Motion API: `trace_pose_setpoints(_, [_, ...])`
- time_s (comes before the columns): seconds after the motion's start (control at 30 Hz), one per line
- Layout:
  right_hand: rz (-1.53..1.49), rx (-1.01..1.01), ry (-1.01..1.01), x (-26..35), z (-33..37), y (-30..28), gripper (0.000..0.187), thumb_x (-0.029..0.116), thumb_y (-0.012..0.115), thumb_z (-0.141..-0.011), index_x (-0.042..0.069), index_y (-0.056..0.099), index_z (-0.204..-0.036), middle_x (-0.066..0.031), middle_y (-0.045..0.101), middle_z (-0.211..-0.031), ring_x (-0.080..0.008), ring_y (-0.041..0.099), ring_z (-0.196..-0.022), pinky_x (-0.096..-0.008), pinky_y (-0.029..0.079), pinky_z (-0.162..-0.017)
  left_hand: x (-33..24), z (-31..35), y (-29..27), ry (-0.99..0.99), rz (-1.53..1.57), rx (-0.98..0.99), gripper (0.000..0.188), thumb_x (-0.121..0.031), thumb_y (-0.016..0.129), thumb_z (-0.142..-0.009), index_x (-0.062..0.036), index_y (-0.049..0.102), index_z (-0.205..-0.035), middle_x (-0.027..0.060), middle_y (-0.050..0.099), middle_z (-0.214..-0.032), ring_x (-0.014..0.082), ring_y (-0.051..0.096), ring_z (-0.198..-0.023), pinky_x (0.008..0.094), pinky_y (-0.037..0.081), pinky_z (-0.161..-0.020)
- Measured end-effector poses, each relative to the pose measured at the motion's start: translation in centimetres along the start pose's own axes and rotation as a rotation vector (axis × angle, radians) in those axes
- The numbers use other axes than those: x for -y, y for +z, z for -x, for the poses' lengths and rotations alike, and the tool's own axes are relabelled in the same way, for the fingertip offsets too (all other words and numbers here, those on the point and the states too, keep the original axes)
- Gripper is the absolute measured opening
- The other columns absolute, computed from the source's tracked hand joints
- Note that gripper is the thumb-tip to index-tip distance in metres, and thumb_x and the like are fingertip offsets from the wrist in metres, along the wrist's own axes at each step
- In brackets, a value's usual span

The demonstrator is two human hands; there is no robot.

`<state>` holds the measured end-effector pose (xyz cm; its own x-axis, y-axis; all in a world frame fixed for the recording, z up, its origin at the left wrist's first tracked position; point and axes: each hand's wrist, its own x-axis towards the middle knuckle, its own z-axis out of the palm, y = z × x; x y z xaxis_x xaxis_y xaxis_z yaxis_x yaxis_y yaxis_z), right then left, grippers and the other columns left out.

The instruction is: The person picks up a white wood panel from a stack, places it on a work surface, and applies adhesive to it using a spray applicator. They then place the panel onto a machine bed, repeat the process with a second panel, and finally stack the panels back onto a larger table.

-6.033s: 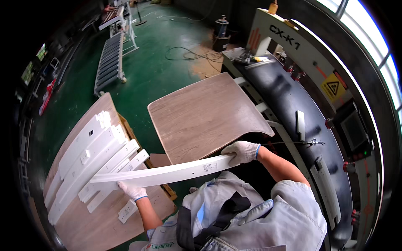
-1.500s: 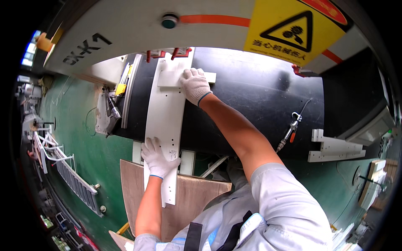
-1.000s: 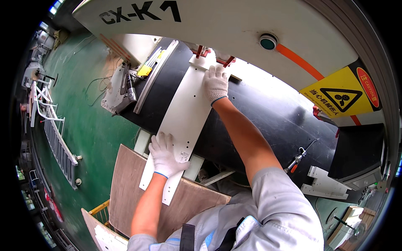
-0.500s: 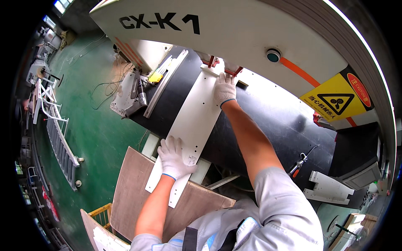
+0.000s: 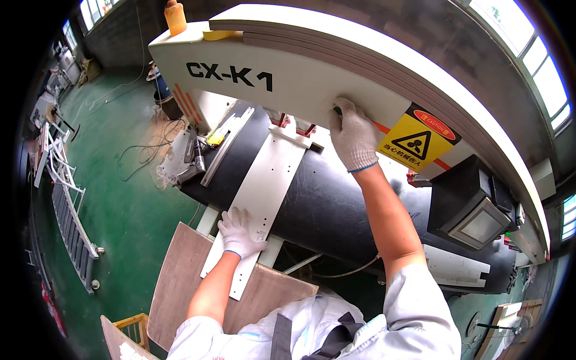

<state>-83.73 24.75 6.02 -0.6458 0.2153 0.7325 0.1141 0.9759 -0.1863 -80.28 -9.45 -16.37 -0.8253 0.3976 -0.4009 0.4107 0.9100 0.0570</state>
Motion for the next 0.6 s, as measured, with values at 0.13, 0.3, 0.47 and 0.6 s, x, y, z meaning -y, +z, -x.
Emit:
trace_pose_setpoints(0.13, [-0.027,0.01,-0.036,-1.1,-0.5,0.2,0.016,0.016,0.069,-0.096,0.01,0.07,-0.111,-0.0182,0.075,-0.093,-0.0407,0.073,-0.084,-0.0462,0.059,-0.075,-0.1,0.3,-0.1,0.008,0.022,-0.029,0.137,-0.075,0.072,-0.065,-0.0073,0.016,-0.17,0.0247,0.012,-0.175,0.056,0.005,-0.157,0.0665,0.008,-0.123])
trace_pose_setpoints(0.3, [0.005,0.018,-0.072,-2.0,-0.4,0.9,0.017,0.015,0.069,-0.096,0.01,0.07,-0.112,-0.0194,0.075,-0.097,-0.0408,0.073,-0.086,-0.0466,0.058,-0.076,-0.2,0.5,0.0,0.007,0.017,-0.039,0.138,-0.075,0.073,-0.064,-0.0076,0.016,-0.17,0.0243,0.014,-0.174,0.0559,0.006,-0.157,0.0667,0.009,-0.123])
trace_pose_setpoints(0.47, [-0.177,0.206,0.134,-1.9,2.7,-1.3,0.036,0.019,0.07,-0.096,0.004,0.065,-0.129,-0.0195,0.074,-0.113,-0.0363,0.074,-0.092,-0.0439,0.058,-0.082,-0.2,0.6,-0.4,-0.019,-0.025,-0.016,0.135,-0.077,0.071,-0.067,-0.0098,0.015,-0.171,0.0217,0.012,-0.176,0.0543,0.006,-0.158,0.0664,0.01,-0.123])
trace_pose_setpoints(0.6, [-0.204,0.433,0.456,-6.1,14.1,-3.0,0.053,0.03,0.072,-0.095,0.004,0.06,-0.139,-0.0171,0.071,-0.126,-0.0338,0.074,-0.101,-0.044,0.058,-0.09,-0.2,0.4,0.2,-0.021,-0.056,-0.027,0.135,-0.079,0.07,-0.068,-0.0109,0.014,-0.171,0.0202,0.012,-0.176,0.0535,0.008,-0.158,0.0661,0.011,-0.123])
